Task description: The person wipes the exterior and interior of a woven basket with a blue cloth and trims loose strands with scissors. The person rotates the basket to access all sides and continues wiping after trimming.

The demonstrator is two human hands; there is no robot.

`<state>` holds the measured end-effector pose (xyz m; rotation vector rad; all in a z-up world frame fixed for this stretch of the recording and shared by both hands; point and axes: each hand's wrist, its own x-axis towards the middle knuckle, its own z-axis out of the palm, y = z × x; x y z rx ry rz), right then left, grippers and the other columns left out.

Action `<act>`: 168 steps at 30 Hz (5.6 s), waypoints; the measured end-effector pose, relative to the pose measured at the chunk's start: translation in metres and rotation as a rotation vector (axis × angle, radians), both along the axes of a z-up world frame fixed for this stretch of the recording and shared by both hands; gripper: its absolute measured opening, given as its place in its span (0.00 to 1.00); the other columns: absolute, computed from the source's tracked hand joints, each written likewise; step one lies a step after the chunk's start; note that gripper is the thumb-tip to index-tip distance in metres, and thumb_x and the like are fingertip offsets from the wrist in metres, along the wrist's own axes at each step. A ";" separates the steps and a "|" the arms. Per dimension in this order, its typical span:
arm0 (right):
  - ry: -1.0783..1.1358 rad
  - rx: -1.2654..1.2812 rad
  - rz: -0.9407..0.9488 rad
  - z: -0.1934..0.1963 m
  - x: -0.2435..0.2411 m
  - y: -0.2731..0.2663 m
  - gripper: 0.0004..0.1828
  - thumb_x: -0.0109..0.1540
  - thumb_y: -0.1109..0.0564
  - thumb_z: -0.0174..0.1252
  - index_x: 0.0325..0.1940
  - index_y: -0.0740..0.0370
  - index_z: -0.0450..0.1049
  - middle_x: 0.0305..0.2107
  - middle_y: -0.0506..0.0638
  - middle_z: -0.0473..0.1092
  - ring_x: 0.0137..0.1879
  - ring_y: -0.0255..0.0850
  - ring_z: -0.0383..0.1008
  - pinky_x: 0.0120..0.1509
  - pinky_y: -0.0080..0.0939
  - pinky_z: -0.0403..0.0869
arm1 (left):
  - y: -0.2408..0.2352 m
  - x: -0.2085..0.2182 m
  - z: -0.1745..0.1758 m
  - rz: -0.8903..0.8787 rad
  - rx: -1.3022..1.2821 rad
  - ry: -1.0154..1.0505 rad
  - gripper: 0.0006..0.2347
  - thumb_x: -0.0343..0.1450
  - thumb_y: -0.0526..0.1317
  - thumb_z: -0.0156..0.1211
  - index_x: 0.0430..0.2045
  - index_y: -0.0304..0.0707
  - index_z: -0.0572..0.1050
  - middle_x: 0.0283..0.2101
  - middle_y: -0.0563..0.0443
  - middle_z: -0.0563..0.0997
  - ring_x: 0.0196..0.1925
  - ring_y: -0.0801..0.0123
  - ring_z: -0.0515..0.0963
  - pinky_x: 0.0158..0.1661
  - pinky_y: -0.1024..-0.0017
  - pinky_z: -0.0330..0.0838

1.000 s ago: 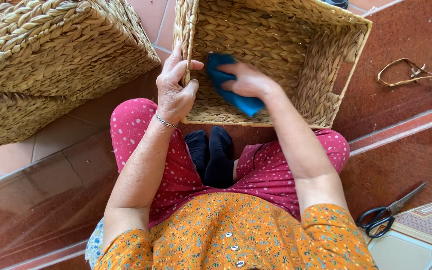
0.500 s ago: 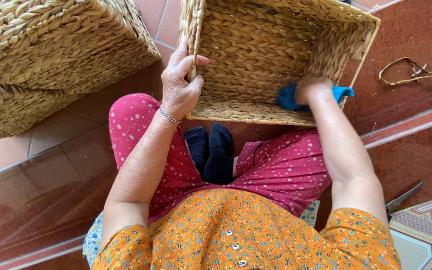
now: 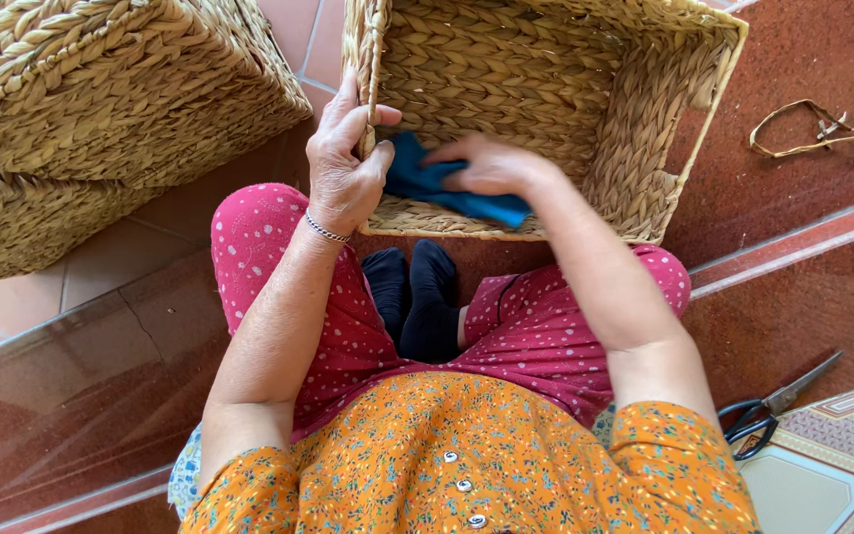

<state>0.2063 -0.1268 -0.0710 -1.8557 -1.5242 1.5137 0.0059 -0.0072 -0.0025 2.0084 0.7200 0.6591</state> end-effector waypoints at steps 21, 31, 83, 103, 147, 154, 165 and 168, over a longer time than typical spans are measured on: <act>-0.435 0.389 -0.257 0.018 -0.032 0.008 0.28 0.56 0.53 0.63 0.63 0.43 0.75 0.42 0.63 0.77 0.47 0.59 0.78 0.50 0.59 0.74 | 0.000 0.003 0.003 0.018 -0.021 0.021 0.14 0.63 0.26 0.62 0.41 0.38 0.81 0.73 0.30 0.64 0.73 0.50 0.70 0.69 0.67 0.64; -0.744 -0.504 -0.674 -0.073 0.114 -0.123 0.27 0.62 0.55 0.57 0.66 0.61 0.71 0.55 0.68 0.70 0.58 0.61 0.73 0.61 0.57 0.71 | 0.002 0.006 0.001 -0.002 0.007 0.017 0.14 0.63 0.26 0.63 0.40 0.37 0.82 0.73 0.30 0.64 0.73 0.49 0.69 0.69 0.66 0.64; -0.809 -0.538 0.137 -0.046 0.067 -0.098 0.21 0.62 0.49 0.56 0.56 0.57 0.80 0.57 0.57 0.74 0.63 0.50 0.74 0.66 0.51 0.70 | -0.002 0.007 0.006 -0.026 0.008 0.018 0.13 0.64 0.24 0.62 0.41 0.33 0.81 0.73 0.31 0.65 0.72 0.53 0.72 0.67 0.67 0.67; -0.864 -0.631 0.064 0.018 0.086 -0.145 0.20 0.62 0.50 0.55 0.54 0.56 0.82 0.51 0.55 0.79 0.55 0.48 0.81 0.60 0.51 0.76 | -0.007 0.003 -0.008 -0.057 0.083 -0.022 0.11 0.69 0.24 0.66 0.44 0.35 0.81 0.74 0.32 0.63 0.75 0.50 0.70 0.69 0.65 0.68; -0.903 0.095 -0.421 0.034 0.019 -0.166 0.20 0.64 0.47 0.62 0.60 0.50 0.72 0.35 0.60 0.74 0.39 0.56 0.77 0.37 0.60 0.75 | -0.015 -0.029 -0.152 0.324 -0.014 0.275 0.04 0.72 0.31 0.60 0.37 0.38 0.74 0.37 0.42 0.82 0.40 0.52 0.84 0.44 0.60 0.77; -0.715 0.611 -0.345 0.027 -0.108 -0.117 0.25 0.59 0.50 0.62 0.60 0.52 0.71 0.28 0.54 0.68 0.32 0.50 0.74 0.32 0.52 0.75 | -0.022 -0.021 -0.117 0.255 0.325 0.221 0.30 0.65 0.32 0.63 0.63 0.27 0.61 0.67 0.28 0.60 0.70 0.34 0.58 0.66 0.44 0.49; -0.599 0.170 -0.924 0.069 0.068 -0.269 0.24 0.67 0.52 0.64 0.68 0.50 0.74 0.51 0.61 0.76 0.55 0.54 0.78 0.62 0.54 0.75 | -0.081 -0.039 -0.099 -0.341 0.389 0.581 0.11 0.71 0.48 0.68 0.38 0.42 0.78 0.35 0.46 0.83 0.41 0.54 0.82 0.56 0.45 0.65; -0.411 0.395 -1.189 0.065 0.071 -0.286 0.24 0.70 0.56 0.60 0.71 0.60 0.70 0.58 0.59 0.75 0.61 0.47 0.76 0.69 0.48 0.73 | -0.071 -0.028 -0.094 -0.312 0.388 0.505 0.11 0.72 0.48 0.67 0.29 0.42 0.79 0.26 0.45 0.81 0.30 0.52 0.82 0.34 0.56 0.75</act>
